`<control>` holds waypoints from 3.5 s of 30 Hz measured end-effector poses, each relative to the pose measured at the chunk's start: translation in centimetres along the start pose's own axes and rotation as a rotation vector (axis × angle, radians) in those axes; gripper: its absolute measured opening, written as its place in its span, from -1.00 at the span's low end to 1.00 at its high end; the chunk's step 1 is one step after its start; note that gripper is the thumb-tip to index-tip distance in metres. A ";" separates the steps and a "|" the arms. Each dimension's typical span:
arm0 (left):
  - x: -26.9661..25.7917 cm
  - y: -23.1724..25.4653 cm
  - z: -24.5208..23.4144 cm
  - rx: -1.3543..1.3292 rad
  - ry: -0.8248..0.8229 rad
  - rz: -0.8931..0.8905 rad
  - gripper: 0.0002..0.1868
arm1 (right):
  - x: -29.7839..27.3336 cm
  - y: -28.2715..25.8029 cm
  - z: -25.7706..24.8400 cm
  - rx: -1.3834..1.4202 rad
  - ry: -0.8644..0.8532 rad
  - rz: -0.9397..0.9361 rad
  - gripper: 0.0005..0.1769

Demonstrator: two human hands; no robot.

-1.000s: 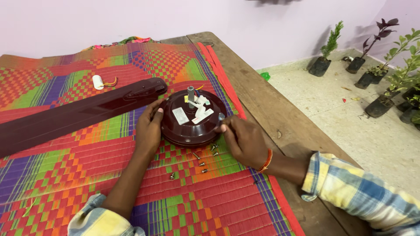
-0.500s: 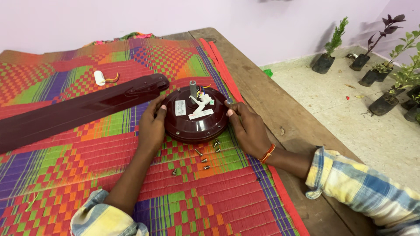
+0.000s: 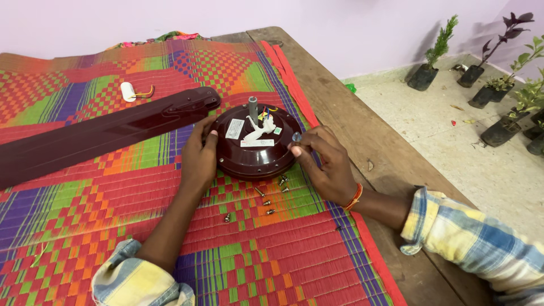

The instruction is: The person assembles a ceiling fan motor housing by inserting and tightening multiple screws into the circular brown motor base. The person uses a screwdriver to secure the screws around the perimeter of the motor housing while working on a colorful woven mat.

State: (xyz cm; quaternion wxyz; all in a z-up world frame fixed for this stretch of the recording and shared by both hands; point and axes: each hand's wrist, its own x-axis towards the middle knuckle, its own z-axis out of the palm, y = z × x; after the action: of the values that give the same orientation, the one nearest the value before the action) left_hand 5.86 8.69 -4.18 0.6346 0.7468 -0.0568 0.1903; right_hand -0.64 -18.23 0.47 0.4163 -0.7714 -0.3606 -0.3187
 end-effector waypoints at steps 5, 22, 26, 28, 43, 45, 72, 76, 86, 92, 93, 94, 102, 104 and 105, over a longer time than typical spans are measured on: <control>-0.1 -0.5 0.0 0.128 0.099 0.032 -0.72 | 0.0 1.1 0.1 0.159 -0.068 0.086 -0.82; -2.5 5.6 0.8 0.366 0.335 0.585 -0.72 | 0.7 1.1 0.5 0.052 -0.226 0.209 -0.75; -3.9 8.0 2.2 0.357 0.154 0.705 -0.77 | 0.7 0.8 0.5 0.060 -0.230 0.156 -0.76; -4.4 8.7 3.1 0.293 0.004 0.725 -0.79 | 0.8 0.7 0.6 0.042 -0.227 0.145 -0.77; -4.7 7.5 4.8 0.323 -0.094 0.718 -0.86 | 0.7 1.7 0.6 0.103 -0.173 0.212 -0.84; -4.7 7.5 4.9 0.318 -0.092 0.698 -0.85 | 0.7 1.9 0.5 0.128 -0.183 0.217 -0.83; -4.8 6.8 4.7 0.265 -0.121 0.733 -0.88 | 0.8 1.5 -0.3 0.065 -0.266 0.079 -0.81; -5.0 7.1 5.1 0.293 -0.114 0.723 -0.94 | 0.7 1.5 -0.1 0.147 -0.210 0.141 -0.84; -4.8 7.1 4.8 0.287 -0.141 0.719 -0.88 | 0.8 1.9 0.1 0.040 -0.233 0.107 -0.87; -4.8 6.8 4.7 0.266 -0.150 0.711 -0.90 | 0.6 1.4 0.1 0.031 -0.229 0.106 -0.86; -4.8 6.7 4.7 0.272 -0.152 0.709 -0.92 | 0.6 1.3 0.1 0.038 -0.213 0.123 -0.85; -4.8 6.7 4.8 0.281 -0.151 0.709 -0.92 | 0.7 1.3 0.1 0.049 -0.208 0.141 -0.86; -4.8 7.0 4.8 0.265 -0.142 0.715 -0.87 | 0.8 1.5 -0.1 0.079 -0.259 0.130 -0.87; -4.9 6.9 4.8 0.259 -0.140 0.731 -0.89 | 0.7 1.6 -0.2 0.075 -0.273 0.108 -0.86; -4.9 7.0 4.8 0.256 -0.139 0.740 -0.89 | 0.7 1.6 -0.2 0.072 -0.279 0.095 -0.85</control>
State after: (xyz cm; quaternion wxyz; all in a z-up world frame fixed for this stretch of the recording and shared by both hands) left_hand 0.13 1.95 -0.05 0.4197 0.7599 -0.3407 0.3610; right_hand 1.05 -18.85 0.48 0.4043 -0.8090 -0.3890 -0.1753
